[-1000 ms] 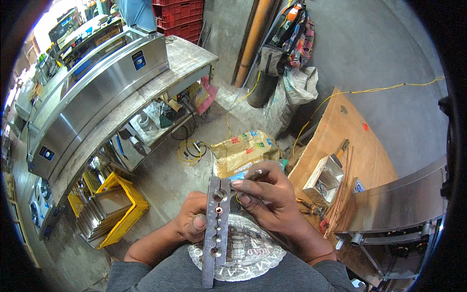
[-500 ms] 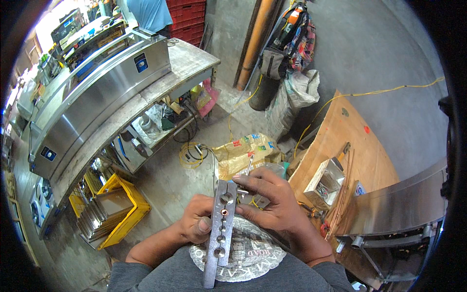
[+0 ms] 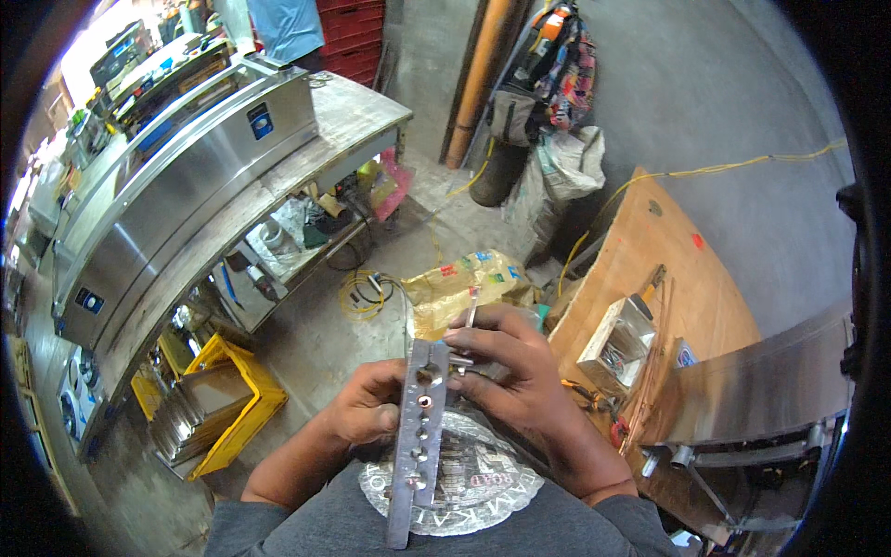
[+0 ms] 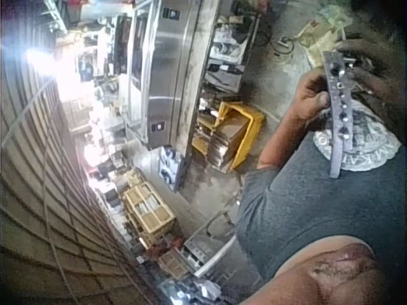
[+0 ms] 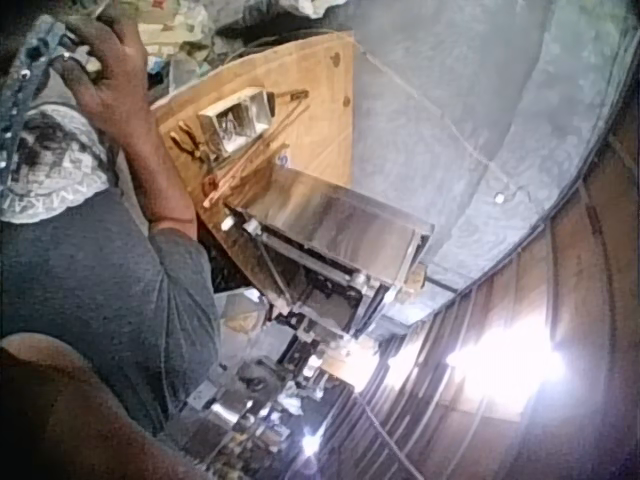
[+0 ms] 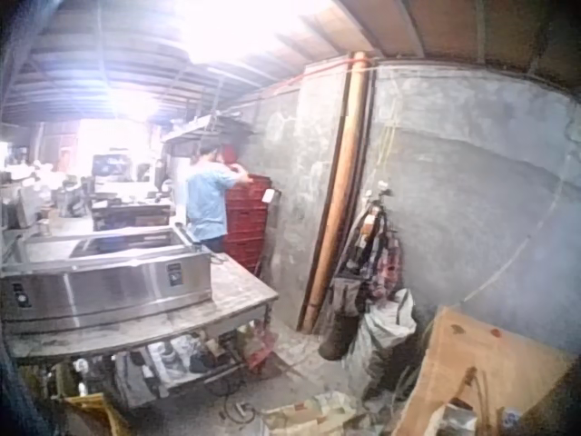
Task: The person assembles a metal bracket with copper tubing, using pliers and a red clamp to secure and adjust the components. They manipulate the parts by hand, tighten connections, and place the assembled unit on a workbench.
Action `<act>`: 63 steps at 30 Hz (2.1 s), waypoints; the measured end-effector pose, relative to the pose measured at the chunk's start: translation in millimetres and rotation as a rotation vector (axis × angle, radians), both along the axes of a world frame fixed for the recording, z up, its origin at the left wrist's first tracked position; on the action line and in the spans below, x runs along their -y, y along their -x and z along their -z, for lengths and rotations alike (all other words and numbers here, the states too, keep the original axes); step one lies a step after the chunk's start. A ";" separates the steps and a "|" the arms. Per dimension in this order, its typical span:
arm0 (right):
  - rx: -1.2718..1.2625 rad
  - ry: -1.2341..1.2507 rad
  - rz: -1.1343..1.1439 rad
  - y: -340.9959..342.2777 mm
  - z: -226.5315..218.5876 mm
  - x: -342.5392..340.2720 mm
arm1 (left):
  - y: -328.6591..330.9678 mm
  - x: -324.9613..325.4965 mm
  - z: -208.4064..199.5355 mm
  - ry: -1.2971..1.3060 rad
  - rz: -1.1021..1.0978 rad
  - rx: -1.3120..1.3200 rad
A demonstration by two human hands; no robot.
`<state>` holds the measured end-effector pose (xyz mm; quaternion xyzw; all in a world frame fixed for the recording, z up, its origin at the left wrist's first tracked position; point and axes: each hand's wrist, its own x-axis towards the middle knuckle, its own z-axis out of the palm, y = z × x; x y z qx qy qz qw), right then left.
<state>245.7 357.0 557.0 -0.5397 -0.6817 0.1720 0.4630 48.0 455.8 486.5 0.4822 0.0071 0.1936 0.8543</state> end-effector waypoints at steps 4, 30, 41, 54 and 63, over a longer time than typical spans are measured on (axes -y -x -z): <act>0.067 -0.049 0.097 -3.7 11.2 4.3 | 1.6 -0.5 7.9 -0.050 -0.085 -0.300; 0.462 0.898 0.953 -143.1 241.9 225.0 | -108.1 0.2 16.3 -0.004 -0.191 -0.231; 0.473 0.874 0.629 -191.5 238.0 230.2 | -184.7 83.4 -30.8 -0.343 0.024 -0.119; -0.697 -0.450 0.648 -194.6 -78.7 193.3 | -232.1 106.7 -36.9 -0.546 -0.137 -0.008; -0.629 -0.313 0.364 -180.7 -98.3 169.5 | -244.1 114.3 -42.6 -0.629 -0.157 0.075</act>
